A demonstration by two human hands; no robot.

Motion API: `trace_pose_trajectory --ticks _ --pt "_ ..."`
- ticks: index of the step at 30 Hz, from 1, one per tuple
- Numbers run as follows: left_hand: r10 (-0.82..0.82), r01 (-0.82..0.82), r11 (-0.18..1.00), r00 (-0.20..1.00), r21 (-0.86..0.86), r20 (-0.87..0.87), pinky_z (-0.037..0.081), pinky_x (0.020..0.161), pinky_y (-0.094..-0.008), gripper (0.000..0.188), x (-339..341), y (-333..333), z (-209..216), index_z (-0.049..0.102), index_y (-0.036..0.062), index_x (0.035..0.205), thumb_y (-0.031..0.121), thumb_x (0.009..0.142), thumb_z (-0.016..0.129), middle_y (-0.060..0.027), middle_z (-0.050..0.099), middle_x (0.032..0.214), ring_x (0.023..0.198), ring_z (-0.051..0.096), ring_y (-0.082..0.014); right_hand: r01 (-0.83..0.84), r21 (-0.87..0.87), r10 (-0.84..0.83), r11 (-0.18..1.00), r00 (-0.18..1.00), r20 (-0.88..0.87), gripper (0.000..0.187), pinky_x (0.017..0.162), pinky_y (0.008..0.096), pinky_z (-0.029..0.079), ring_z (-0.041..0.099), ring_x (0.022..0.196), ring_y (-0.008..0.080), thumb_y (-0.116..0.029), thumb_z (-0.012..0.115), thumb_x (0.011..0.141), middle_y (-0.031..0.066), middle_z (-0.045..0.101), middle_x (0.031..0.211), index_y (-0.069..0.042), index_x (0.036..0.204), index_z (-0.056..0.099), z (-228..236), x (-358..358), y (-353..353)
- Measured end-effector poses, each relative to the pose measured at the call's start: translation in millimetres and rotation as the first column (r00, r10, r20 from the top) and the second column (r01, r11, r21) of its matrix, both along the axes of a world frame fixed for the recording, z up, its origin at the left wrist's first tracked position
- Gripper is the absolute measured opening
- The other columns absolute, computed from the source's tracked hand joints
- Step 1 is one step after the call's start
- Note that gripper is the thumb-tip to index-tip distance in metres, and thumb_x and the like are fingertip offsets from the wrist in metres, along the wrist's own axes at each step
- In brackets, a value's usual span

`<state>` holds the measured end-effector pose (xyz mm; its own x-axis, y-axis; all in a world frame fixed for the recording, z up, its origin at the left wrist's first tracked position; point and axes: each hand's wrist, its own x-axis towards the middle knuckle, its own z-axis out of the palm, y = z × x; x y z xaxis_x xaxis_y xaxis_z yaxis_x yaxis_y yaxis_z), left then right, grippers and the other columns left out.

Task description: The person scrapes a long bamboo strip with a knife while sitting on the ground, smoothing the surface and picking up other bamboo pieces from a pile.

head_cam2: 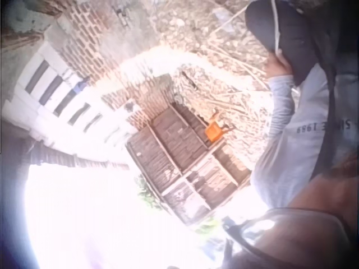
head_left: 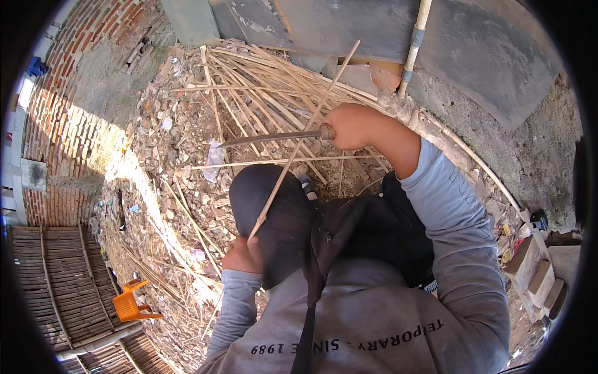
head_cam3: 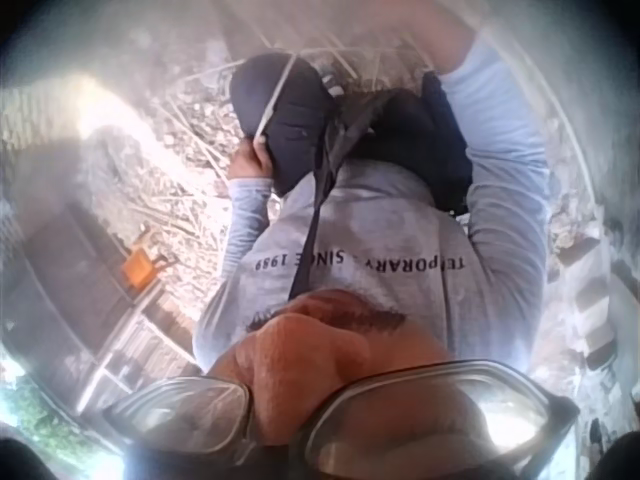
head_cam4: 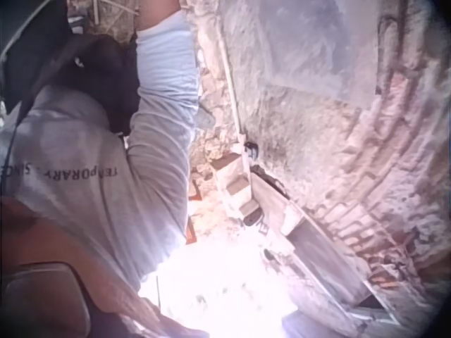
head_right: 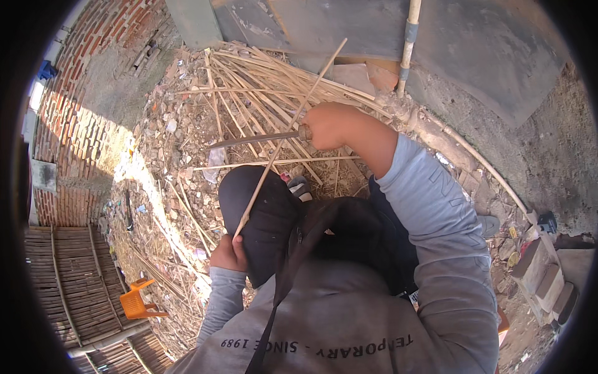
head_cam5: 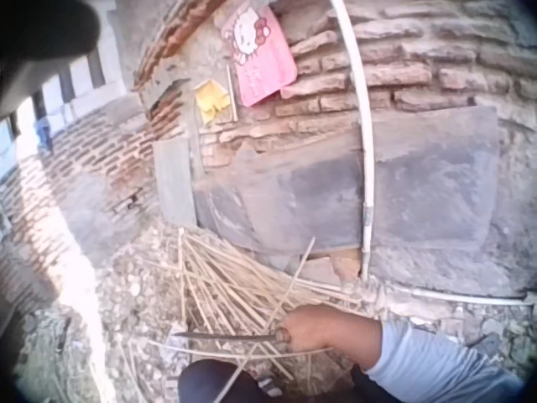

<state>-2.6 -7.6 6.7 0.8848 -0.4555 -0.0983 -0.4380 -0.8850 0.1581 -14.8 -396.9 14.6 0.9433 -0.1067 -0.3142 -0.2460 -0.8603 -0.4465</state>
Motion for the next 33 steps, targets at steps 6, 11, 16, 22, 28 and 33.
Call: trace_pose_trajectory --ticks 6,11,16,22,28,33 --pt "-0.011 0.011 1.0 1.0 -0.024 -0.012 0.047 0.06 -0.0547 0.034 2 -3 2 0.057 0.0016 0.088 0.034 0.094 0.051 -0.0266 0.061 0.07 0.067 0.061 -0.0476 0.111 0.105 -0.117 0.988 0.992 0.044 0.034 0.076 0.0436 0.05 0.064 0.086 0.0366 -0.015 0.062 0.068 0.0222 0.067 0.09 -0.002 0.1 0.066 -17 0 -25" --pt "0.003 -0.003 1.0 1.0 -0.021 -0.014 0.046 0.06 -0.0547 0.035 2 3 -2 0.057 0.0009 0.089 0.035 0.095 0.05 -0.0268 0.061 0.071 0.068 0.061 -0.0476 0.053 0.065 -0.06 0.996 0.992 0.111 0.034 0.075 0.0434 0.05 0.065 0.084 0.0352 -0.018 0.064 0.069 0.0199 0.067 0.088 -0.002 0.099 0.067 -16 0 -19" --pt "-0.011 0.011 1.0 1.0 0.01 -0.008 0.046 0.06 -0.0546 0.036 2 1 -2 0.057 0.0012 0.089 0.036 0.095 0.05 -0.026 0.062 0.072 0.068 0.061 -0.0474 0.069 0.107 -0.069 0.992 0.998 0.002 0.034 0.074 0.0434 0.05 0.065 0.084 0.0358 -0.017 0.064 0.068 0.021 0.067 0.09 -0.002 0.098 0.067 -8 -4 -19" --pt "0.01 -0.009 0.999 0.999 0.041 -0.032 0.047 0.062 -0.0542 0.036 1 -3 6 0.057 0.0019 0.09 0.037 0.095 0.05 -0.0258 0.063 0.075 0.07 0.061 -0.0474 0.148 0.05 -0.153 0.988 0.979 0.137 0.031 0.073 0.0431 0.051 0.065 0.083 0.0365 -0.017 0.064 0.067 0.0223 0.067 0.086 -0.002 0.094 0.068 -30 -3 -37" --pt "-0.02 0.02 1.0 1.0 0.002 -0.011 0.047 0.064 -0.0547 0.035 3 -1 0 0.058 0.0019 0.094 0.035 0.095 0.049 -0.0256 0.063 0.074 0.071 0.062 -0.0474 0.031 0.038 -0.032 0.999 0.999 0.011 0.034 0.078 0.0436 0.051 0.065 0.088 0.037 -0.016 0.064 0.067 0.0231 0.067 0.091 0.0 0.097 0.068 -8 -4 -19" --pt "-0.019 0.019 1.0 0.999 -0.006 -0.042 0.047 0.063 -0.055 0.035 7 -3 3 0.058 0.0021 0.093 0.035 0.095 0.049 -0.0257 0.062 0.072 0.071 0.061 -0.0474 0.11 0.103 -0.122 0.989 0.984 0.126 0.033 0.076 0.0442 0.051 0.065 0.088 0.0371 -0.017 0.064 0.068 0.0225 0.067 0.09 0.0 0.096 0.068 -20 -4 -21"
